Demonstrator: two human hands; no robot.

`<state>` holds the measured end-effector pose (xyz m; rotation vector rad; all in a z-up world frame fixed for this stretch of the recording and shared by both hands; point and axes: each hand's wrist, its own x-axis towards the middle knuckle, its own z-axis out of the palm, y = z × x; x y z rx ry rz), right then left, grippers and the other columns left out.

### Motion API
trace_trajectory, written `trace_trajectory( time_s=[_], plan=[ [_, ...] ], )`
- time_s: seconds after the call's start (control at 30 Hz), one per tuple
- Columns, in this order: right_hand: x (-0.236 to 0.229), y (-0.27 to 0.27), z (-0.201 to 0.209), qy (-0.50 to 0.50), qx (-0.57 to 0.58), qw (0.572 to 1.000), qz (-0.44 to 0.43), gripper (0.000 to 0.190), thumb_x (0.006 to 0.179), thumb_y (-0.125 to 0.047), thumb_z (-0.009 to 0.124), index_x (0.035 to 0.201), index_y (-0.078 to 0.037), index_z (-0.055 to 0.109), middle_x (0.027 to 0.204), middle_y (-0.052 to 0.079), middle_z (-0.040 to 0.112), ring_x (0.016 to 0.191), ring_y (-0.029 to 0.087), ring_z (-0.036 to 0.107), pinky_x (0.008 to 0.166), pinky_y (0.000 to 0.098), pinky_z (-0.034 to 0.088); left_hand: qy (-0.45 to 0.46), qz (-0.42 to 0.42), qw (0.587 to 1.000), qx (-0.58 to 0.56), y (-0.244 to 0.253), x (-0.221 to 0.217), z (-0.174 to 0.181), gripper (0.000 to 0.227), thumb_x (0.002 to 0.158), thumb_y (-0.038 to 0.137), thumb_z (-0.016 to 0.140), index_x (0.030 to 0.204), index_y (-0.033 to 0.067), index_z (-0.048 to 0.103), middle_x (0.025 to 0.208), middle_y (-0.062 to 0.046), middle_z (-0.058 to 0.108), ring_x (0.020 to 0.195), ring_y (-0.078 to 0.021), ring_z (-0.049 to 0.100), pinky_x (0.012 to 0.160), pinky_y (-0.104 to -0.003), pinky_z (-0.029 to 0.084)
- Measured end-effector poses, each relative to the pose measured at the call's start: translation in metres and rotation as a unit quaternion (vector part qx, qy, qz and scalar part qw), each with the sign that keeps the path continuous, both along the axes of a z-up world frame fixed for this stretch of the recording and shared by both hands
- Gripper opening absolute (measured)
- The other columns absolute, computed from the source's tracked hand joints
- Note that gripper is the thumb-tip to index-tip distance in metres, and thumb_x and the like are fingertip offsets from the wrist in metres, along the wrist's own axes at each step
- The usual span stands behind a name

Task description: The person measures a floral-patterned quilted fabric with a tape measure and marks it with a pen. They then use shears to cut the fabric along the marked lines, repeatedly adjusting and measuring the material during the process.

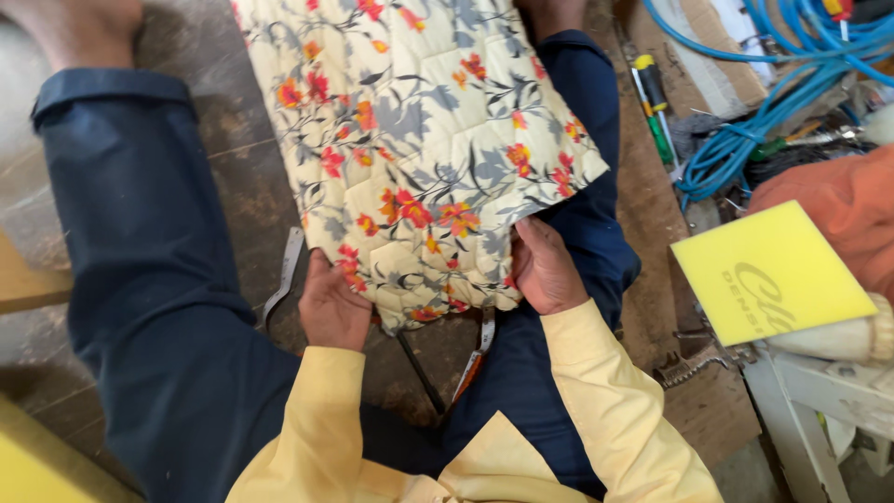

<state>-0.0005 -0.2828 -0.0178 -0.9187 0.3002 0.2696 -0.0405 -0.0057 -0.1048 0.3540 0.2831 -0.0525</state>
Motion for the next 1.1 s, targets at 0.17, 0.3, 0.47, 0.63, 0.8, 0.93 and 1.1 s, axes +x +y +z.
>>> trace_trajectory(
  time_s=[0.17,0.3,0.47,0.63,0.8,0.93,1.1],
  plan=[
    [-0.003,0.004,0.008,-0.055,-0.005,0.997,0.046,0.039,0.097,-0.012,0.059,0.132,0.005,0.061,0.135,0.012,0.067,0.127,0.024,0.063,0.112,0.0379,0.046,-0.102,0.021,0.977,-0.184,0.009,-0.006,-0.015,0.055,0.107,0.037,0.041,0.144,-0.0024,0.044,0.143,-0.017,0.059,0.133,-0.0341,0.056,0.110,-0.048,0.046],
    [-0.005,0.000,0.005,-0.070,-0.060,0.993,0.077,0.039,0.094,-0.003,0.065,0.132,0.002,0.062,0.131,0.011,0.068,0.120,0.020,0.064,0.107,0.0348,0.048,-0.016,0.023,0.988,-0.154,0.005,-0.004,0.000,0.080,0.102,0.057,0.043,0.152,-0.0049,0.039,0.146,-0.019,0.058,0.133,-0.0329,0.056,0.114,-0.047,0.043],
    [-0.010,0.007,0.000,-0.027,-0.187,0.981,0.051,0.034,0.093,0.001,0.071,0.126,0.003,0.065,0.123,0.012,0.072,0.108,0.017,0.068,0.097,0.0323,0.053,-0.030,0.043,0.989,-0.137,0.010,0.003,0.018,0.078,0.102,0.061,0.040,0.154,0.0032,0.038,0.148,-0.015,0.056,0.132,-0.0305,0.056,0.112,-0.046,0.044],
    [-0.009,0.010,0.003,-0.029,-0.194,0.979,0.059,0.034,0.093,-0.002,0.071,0.126,0.003,0.066,0.123,0.011,0.073,0.108,0.016,0.069,0.097,0.0316,0.053,-0.022,0.115,0.993,-0.034,0.015,0.008,0.001,0.049,0.109,0.030,0.052,0.150,0.0031,0.045,0.140,-0.012,0.063,0.120,-0.0226,0.062,0.104,-0.039,0.049],
    [-0.007,0.011,0.002,-0.027,-0.186,0.980,0.061,0.034,0.093,-0.001,0.071,0.126,0.003,0.065,0.123,0.011,0.073,0.109,0.018,0.069,0.098,0.0335,0.053,-0.012,0.140,0.990,-0.008,0.011,0.014,-0.010,0.031,0.113,0.001,0.063,0.143,-0.0023,0.056,0.125,-0.012,0.065,0.107,-0.0191,0.062,0.096,-0.037,0.053],
    [-0.007,0.012,0.000,-0.012,-0.161,0.986,0.050,0.038,0.089,-0.002,0.072,0.126,0.002,0.066,0.120,0.010,0.073,0.106,0.019,0.071,0.097,0.0358,0.055,0.030,0.106,0.994,0.006,0.012,0.022,-0.004,0.035,0.098,0.001,0.060,0.133,0.0016,0.056,0.129,-0.011,0.068,0.116,-0.0215,0.067,0.100,-0.038,0.055],
    [-0.008,0.005,-0.009,-0.009,-0.188,0.980,0.060,0.033,0.093,0.001,0.073,0.124,0.007,0.068,0.117,0.013,0.074,0.102,0.018,0.068,0.092,0.0344,0.053,0.035,0.110,0.993,0.030,0.013,0.024,0.004,0.036,0.100,-0.003,0.059,0.135,0.0010,0.057,0.132,-0.011,0.067,0.120,-0.0208,0.066,0.106,-0.037,0.052]
  ],
)
